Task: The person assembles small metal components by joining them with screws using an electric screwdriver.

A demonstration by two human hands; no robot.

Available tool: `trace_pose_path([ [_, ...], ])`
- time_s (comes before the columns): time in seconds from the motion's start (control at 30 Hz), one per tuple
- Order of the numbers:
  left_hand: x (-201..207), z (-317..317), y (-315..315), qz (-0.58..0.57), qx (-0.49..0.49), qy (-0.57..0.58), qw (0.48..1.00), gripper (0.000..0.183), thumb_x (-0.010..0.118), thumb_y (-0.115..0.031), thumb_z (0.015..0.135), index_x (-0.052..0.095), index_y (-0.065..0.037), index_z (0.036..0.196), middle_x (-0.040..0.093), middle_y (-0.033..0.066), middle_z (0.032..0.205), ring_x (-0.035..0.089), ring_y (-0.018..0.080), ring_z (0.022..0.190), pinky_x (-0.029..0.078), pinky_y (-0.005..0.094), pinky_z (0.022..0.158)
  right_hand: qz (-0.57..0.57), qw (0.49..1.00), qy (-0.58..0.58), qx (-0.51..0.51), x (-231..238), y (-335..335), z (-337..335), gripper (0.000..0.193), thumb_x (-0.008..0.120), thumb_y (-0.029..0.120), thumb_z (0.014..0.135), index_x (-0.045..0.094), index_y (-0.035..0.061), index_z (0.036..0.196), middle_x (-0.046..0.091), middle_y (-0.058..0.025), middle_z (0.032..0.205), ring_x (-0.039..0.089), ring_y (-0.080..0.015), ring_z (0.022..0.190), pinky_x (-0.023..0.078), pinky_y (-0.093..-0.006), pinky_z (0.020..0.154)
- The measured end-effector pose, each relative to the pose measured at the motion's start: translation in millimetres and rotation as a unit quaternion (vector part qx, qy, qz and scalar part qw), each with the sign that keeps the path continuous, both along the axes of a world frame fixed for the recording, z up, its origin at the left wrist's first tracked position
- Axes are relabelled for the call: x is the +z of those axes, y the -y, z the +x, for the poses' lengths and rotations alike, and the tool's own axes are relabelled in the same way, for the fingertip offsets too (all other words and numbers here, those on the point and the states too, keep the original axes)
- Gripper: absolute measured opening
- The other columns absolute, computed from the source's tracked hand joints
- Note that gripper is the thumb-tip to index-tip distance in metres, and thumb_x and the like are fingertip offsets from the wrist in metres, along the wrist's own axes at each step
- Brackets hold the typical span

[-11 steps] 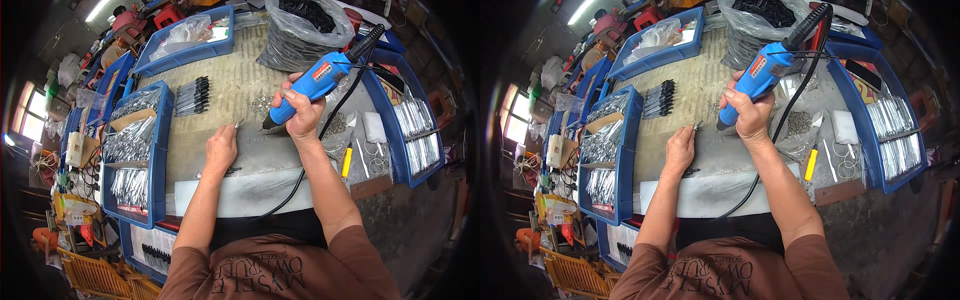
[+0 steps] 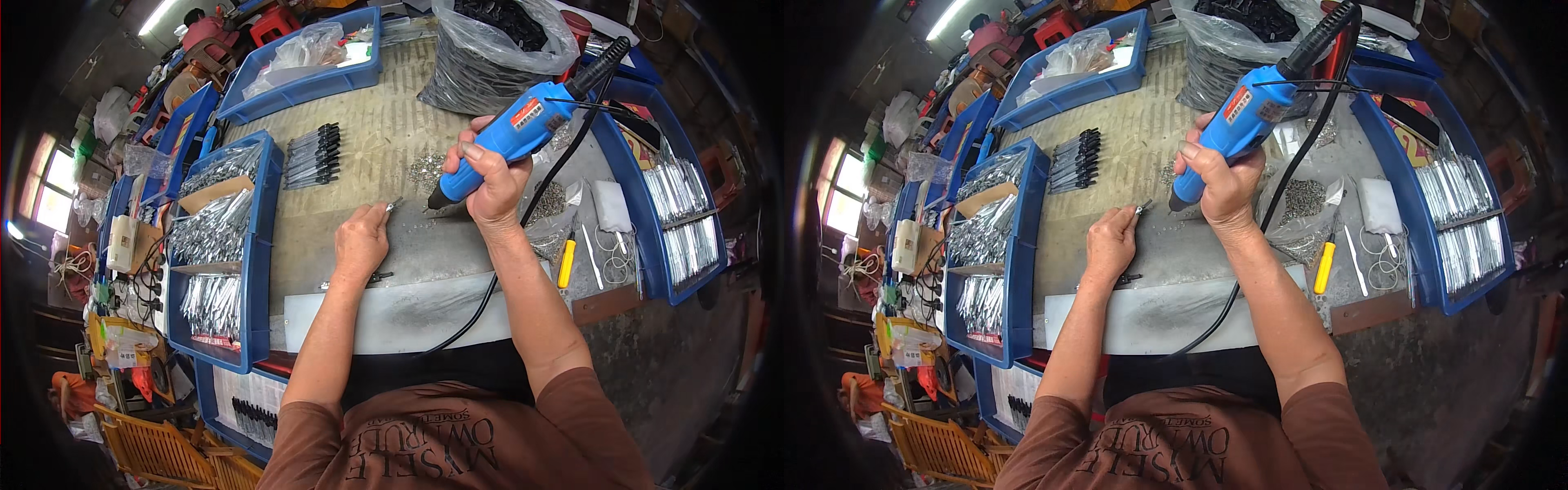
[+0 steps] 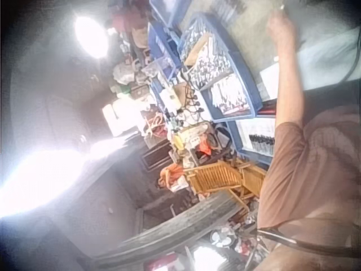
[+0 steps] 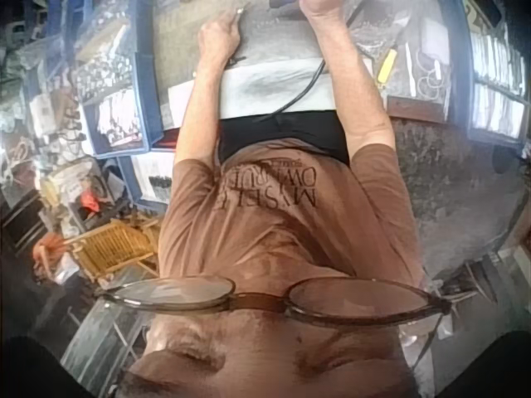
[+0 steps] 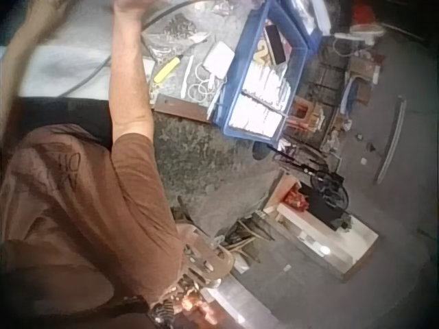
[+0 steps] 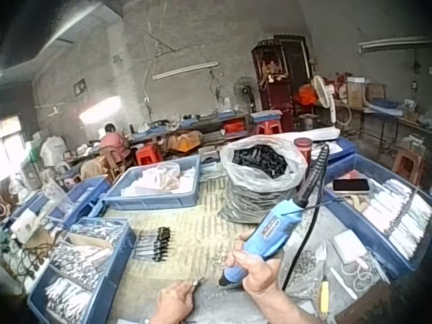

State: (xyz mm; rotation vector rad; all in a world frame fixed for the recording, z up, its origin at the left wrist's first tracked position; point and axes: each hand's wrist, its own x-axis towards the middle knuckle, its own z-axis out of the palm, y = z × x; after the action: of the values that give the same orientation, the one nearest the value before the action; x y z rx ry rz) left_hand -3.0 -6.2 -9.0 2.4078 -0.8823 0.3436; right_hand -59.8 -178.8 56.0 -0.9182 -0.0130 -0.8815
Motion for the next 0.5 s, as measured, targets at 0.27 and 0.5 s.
trace_pose_path([
  [0.27,-0.2,-1.9,0.9,0.007,0.011,0.003,1.0,0.012,0.058,-0.009,0.077,0.063,-0.006,0.088,0.058,0.0119,0.076,0.058,0.0316,0.069,0.046,0.038,0.061,0.011,1.0,0.003,0.008,-0.5,-0.4,0.6,0.033,0.056,0.006,0.064,0.047,-0.0044,0.095,0.052,-0.0119,0.073,0.054,-0.0209,0.053,0.046,-0.0322,0.051],
  [0.5,1.9,-1.7,-1.1,0.018,0.01,0.013,1.0,0.015,0.058,-0.01,0.077,0.062,-0.006,0.09,0.059,0.0114,0.078,0.058,0.0317,0.069,0.046,0.0387,0.062,0.016,1.0,0.0,0.008,-0.4,-0.9,1.0,0.033,0.056,0.006,0.064,0.047,-0.004,0.095,0.051,-0.0117,0.074,0.054,-0.021,0.054,0.046,-0.0325,0.052],
])
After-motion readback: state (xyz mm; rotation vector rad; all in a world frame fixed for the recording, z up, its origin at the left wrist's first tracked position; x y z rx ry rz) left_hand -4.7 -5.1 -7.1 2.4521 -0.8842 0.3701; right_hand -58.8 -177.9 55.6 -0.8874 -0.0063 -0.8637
